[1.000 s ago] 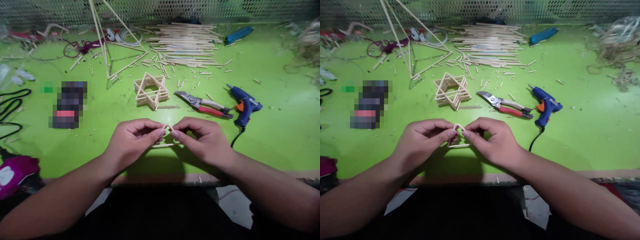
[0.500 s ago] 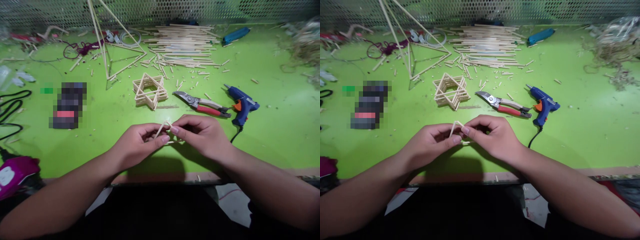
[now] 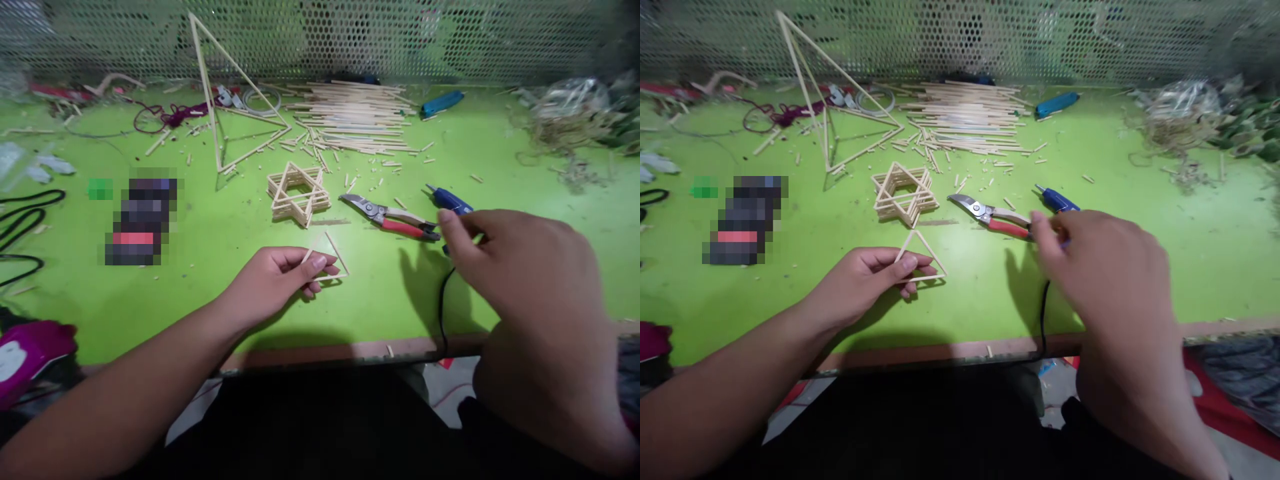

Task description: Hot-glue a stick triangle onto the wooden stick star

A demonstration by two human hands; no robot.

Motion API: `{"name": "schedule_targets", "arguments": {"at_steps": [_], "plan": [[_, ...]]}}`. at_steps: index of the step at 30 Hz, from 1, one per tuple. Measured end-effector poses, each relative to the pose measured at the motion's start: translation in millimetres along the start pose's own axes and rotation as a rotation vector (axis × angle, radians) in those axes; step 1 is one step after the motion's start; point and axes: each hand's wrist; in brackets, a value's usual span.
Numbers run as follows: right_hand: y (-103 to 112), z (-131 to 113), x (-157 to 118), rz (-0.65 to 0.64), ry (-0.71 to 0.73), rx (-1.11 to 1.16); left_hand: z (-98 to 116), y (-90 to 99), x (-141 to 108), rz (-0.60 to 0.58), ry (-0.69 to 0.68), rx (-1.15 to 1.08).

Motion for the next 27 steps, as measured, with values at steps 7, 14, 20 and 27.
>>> {"name": "schedule_targets", "arguments": {"at_steps": [7,14,20,27], "plan": [[-19.6,28.3,34.1,-0.354,-0.272,-0.340,2.9,1.9,0.9,0.023,-0.036,-0.032],[-16.3,44.5,40.1,-0.270,-0.370,-0.222,4.8,4.0,-0.7,0.050,-0.078,-0.067],[4.7,36.3,20.0,0.029,-0.452,0.852,3.5,4.1,-1.0,0.021,-0.087,-0.132],[-1.3,-3.5,25.1,-0.596,-0.020,1.290,2.3,2.9,1.4,0.051,-0.079,-0.163]]}}
Point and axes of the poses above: each hand's wrist, its own x-axis towards the middle knuckle, its own y-axis out of the back of the hand, z = x × y, and after that the axes turned 11 degrees about -y, right-handed
